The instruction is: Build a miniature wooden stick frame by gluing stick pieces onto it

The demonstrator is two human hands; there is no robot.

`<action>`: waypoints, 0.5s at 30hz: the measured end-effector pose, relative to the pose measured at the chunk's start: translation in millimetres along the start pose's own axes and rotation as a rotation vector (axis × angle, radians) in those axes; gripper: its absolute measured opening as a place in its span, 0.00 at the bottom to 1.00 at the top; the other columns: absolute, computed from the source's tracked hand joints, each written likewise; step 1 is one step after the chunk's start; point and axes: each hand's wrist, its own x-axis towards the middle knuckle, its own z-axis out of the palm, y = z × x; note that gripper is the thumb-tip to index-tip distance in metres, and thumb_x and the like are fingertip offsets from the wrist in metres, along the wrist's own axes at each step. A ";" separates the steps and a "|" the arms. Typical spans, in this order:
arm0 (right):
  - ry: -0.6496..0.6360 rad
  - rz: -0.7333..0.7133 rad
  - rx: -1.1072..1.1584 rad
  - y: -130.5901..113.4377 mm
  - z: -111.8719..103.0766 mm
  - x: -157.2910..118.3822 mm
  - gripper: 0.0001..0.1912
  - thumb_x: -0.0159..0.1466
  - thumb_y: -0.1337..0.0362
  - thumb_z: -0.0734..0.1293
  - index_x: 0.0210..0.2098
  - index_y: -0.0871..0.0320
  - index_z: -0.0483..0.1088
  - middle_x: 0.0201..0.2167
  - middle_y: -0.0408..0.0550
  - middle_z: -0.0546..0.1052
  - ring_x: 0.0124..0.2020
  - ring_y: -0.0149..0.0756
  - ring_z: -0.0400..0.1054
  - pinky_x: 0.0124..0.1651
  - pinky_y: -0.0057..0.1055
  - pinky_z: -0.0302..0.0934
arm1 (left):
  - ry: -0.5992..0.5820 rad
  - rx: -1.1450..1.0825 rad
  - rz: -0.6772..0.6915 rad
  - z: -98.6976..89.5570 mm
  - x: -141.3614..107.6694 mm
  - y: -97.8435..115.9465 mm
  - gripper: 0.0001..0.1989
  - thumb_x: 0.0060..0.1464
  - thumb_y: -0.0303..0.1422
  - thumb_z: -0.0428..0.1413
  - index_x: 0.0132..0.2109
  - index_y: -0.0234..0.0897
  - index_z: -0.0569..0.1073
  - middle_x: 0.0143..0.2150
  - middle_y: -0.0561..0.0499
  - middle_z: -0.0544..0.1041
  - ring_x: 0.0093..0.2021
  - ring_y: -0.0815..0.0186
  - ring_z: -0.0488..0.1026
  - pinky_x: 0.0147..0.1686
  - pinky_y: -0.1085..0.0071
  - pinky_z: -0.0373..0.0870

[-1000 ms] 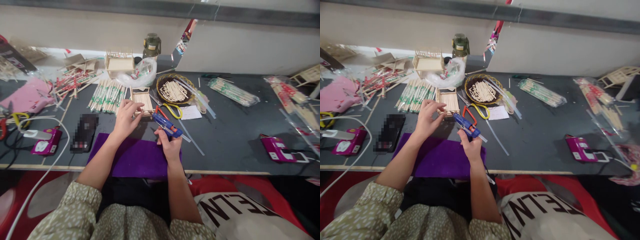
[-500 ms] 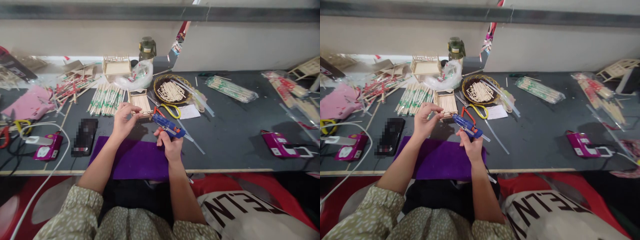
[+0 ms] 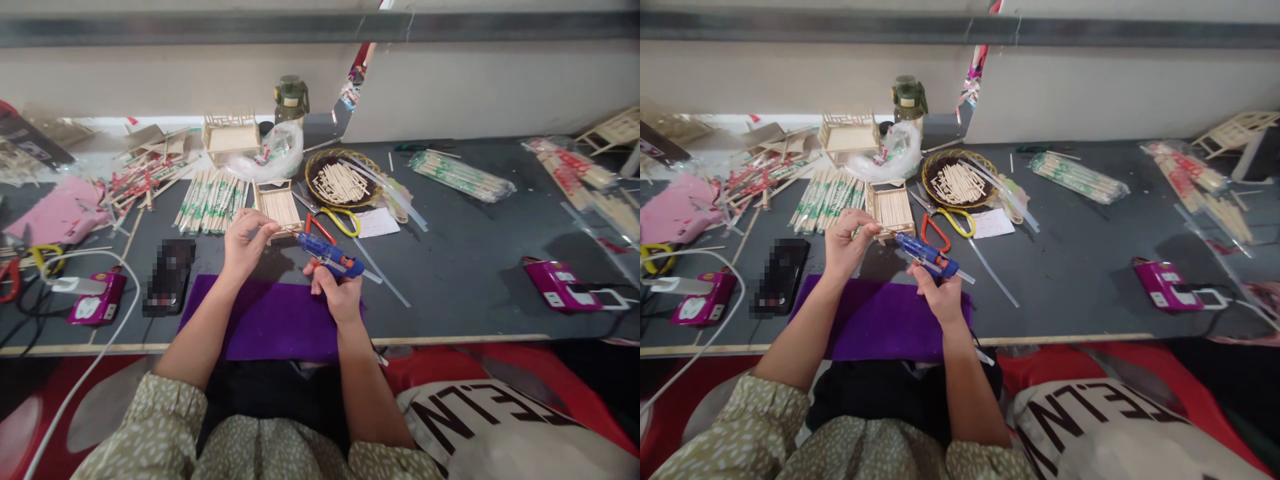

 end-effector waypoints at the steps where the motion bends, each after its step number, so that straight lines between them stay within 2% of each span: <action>1: -0.001 0.006 -0.015 -0.8 0.1 0.1 0.14 0.60 0.51 0.73 0.30 0.57 0.77 0.26 0.44 0.81 0.15 0.24 0.62 0.20 0.25 0.62 | -0.002 0.002 -0.009 -0.1 -0.1 0.2 0.22 0.62 0.53 0.56 0.30 0.43 0.78 0.28 0.52 0.78 0.37 0.62 0.73 0.41 0.63 0.70; 5: 0.005 0.020 -0.042 -3.0 0.6 0.6 0.14 0.59 0.52 0.73 0.30 0.57 0.77 0.26 0.45 0.81 0.15 0.24 0.63 0.19 0.26 0.63 | -0.029 0.013 -0.018 -0.6 -0.3 -0.3 0.21 0.62 0.53 0.57 0.31 0.43 0.78 0.28 0.51 0.78 0.38 0.62 0.73 0.41 0.62 0.71; 11: 0.034 0.026 -0.030 -2.6 1.1 0.5 0.13 0.58 0.53 0.74 0.31 0.57 0.78 0.26 0.44 0.81 0.15 0.24 0.62 0.19 0.25 0.62 | -0.052 -0.024 0.095 -1.3 0.4 -1.0 0.13 0.61 0.47 0.62 0.36 0.44 0.79 0.32 0.52 0.82 0.39 0.62 0.73 0.43 0.61 0.70; 15: 0.039 0.019 -0.030 -1.5 0.1 0.4 0.13 0.59 0.53 0.73 0.30 0.57 0.77 0.26 0.45 0.81 0.15 0.24 0.62 0.19 0.25 0.63 | -0.069 0.004 0.103 -5.0 2.6 -0.8 0.13 0.61 0.47 0.62 0.36 0.43 0.80 0.33 0.51 0.82 0.40 0.62 0.75 0.44 0.59 0.70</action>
